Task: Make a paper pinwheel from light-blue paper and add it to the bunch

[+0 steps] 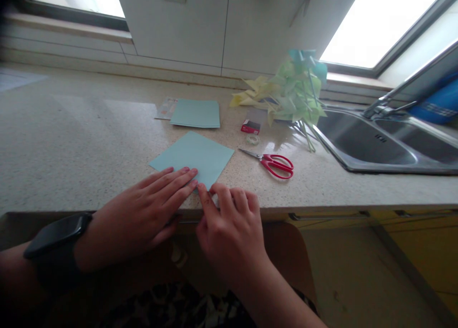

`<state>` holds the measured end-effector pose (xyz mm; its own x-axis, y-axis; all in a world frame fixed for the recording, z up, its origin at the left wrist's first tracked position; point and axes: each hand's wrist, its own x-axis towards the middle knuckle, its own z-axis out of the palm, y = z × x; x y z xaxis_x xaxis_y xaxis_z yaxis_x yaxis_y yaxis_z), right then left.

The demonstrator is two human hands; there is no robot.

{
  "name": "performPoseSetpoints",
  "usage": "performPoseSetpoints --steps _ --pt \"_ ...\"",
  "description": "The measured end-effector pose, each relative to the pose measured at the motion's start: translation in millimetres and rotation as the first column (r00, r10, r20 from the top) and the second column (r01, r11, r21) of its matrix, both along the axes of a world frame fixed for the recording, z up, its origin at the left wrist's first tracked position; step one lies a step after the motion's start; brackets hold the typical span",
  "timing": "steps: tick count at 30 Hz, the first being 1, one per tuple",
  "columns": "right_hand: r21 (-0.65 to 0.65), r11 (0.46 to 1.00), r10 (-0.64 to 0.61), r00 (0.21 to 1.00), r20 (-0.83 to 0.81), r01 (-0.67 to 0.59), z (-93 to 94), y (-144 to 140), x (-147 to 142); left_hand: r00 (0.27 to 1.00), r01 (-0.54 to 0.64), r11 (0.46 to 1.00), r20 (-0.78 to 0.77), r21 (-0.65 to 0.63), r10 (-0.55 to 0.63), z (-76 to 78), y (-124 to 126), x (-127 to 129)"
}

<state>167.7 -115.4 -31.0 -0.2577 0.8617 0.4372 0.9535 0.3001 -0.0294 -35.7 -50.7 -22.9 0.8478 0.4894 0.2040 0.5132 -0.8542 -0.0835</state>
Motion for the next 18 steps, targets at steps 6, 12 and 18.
performPoseSetpoints --steps 6,12,18 --pt "-0.041 0.999 -0.006 1.000 0.009 0.006 1.3 1.7 0.1 1.000 0.002 1.000 0.008 0.009 -0.002 -1.5 0.0 -0.3" --pt "-0.055 0.998 0.001 1.000 0.013 0.000 2.1 5.5 0.7 0.999 0.003 1.000 0.039 0.025 -0.004 -1.8 -0.4 -0.5" --pt "-0.086 0.996 0.003 0.999 0.048 0.001 5.1 9.5 1.7 0.999 0.003 1.000 0.053 0.012 -0.004 -2.6 -1.0 -1.7"
